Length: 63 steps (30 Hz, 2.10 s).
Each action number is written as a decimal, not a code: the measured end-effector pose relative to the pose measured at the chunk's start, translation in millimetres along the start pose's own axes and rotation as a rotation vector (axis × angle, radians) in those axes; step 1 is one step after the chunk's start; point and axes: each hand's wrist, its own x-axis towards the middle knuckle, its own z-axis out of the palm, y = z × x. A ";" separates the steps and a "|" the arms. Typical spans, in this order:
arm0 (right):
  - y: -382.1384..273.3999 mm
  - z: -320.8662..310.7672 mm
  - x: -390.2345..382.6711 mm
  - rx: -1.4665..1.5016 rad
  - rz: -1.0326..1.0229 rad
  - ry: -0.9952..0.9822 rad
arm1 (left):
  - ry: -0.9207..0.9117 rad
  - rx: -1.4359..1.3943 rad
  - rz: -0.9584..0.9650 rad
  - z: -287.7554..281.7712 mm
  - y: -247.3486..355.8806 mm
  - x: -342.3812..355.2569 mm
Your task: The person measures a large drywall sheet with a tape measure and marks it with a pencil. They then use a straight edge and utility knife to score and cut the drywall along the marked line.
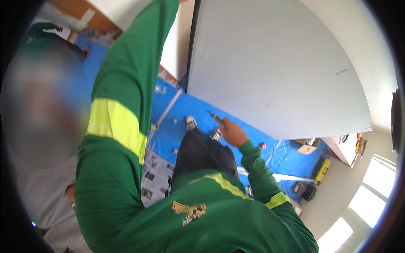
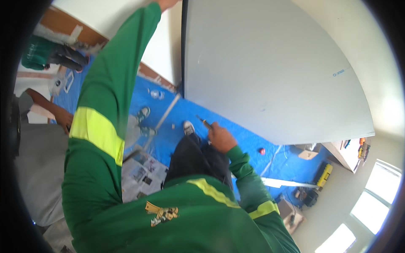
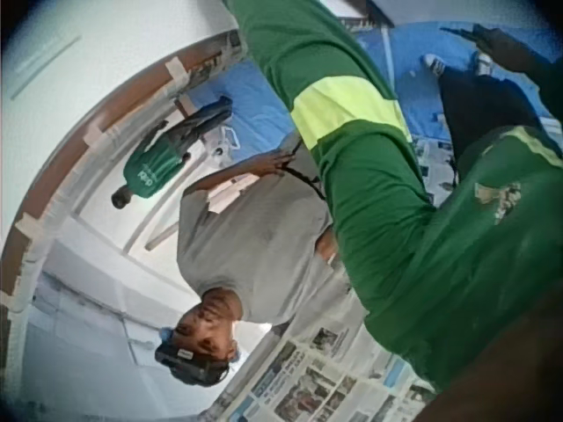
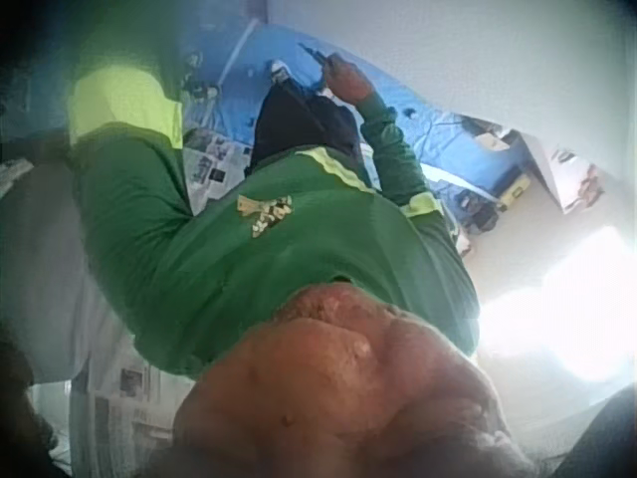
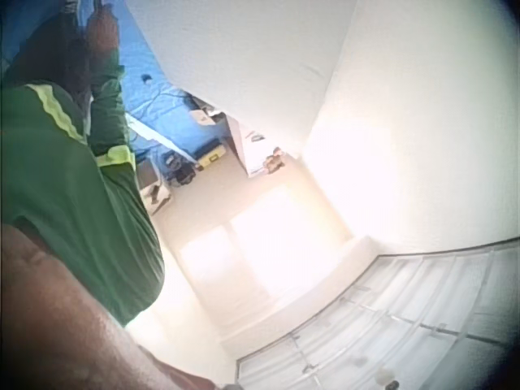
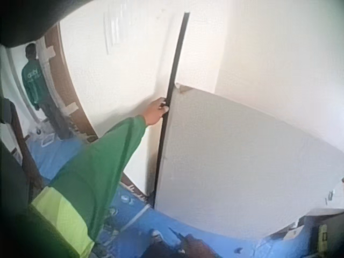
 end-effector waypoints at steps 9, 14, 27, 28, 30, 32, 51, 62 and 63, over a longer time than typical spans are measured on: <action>49.4 0.8 -56.8 0.513 0.099 0.239 | 0.063 -0.240 -0.238 4.3 42.2 -30.6; 110.7 -24.3 -117.7 0.496 0.390 0.268 | 0.065 -0.422 -0.313 9.1 40.8 -36.3; 52.3 -32.7 -131.2 0.501 0.408 0.385 | 0.626 -0.281 -0.190 54.8 76.4 -59.9; 47.4 -31.3 -131.4 0.514 0.413 0.382 | 0.637 -0.267 -0.187 56.1 76.6 -60.3; 40.4 -29.8 -131.5 0.528 0.431 0.384 | 0.691 -0.217 -0.143 57.0 76.9 -59.7; 36.4 -29.7 -132.9 0.533 0.455 0.399 | 0.699 -0.162 -0.132 57.4 77.0 -59.4; 51.3 -40.4 -144.8 0.596 0.453 0.504 | 0.651 -0.491 -0.165 47.9 69.6 -62.4; 36.8 -61.2 -140.6 0.564 0.550 0.494 | 0.545 -0.452 -0.144 32.3 67.3 -67.1; 35.4 -62.9 -140.6 0.558 0.553 0.495 | 0.591 -0.458 -0.110 34.5 67.1 -68.2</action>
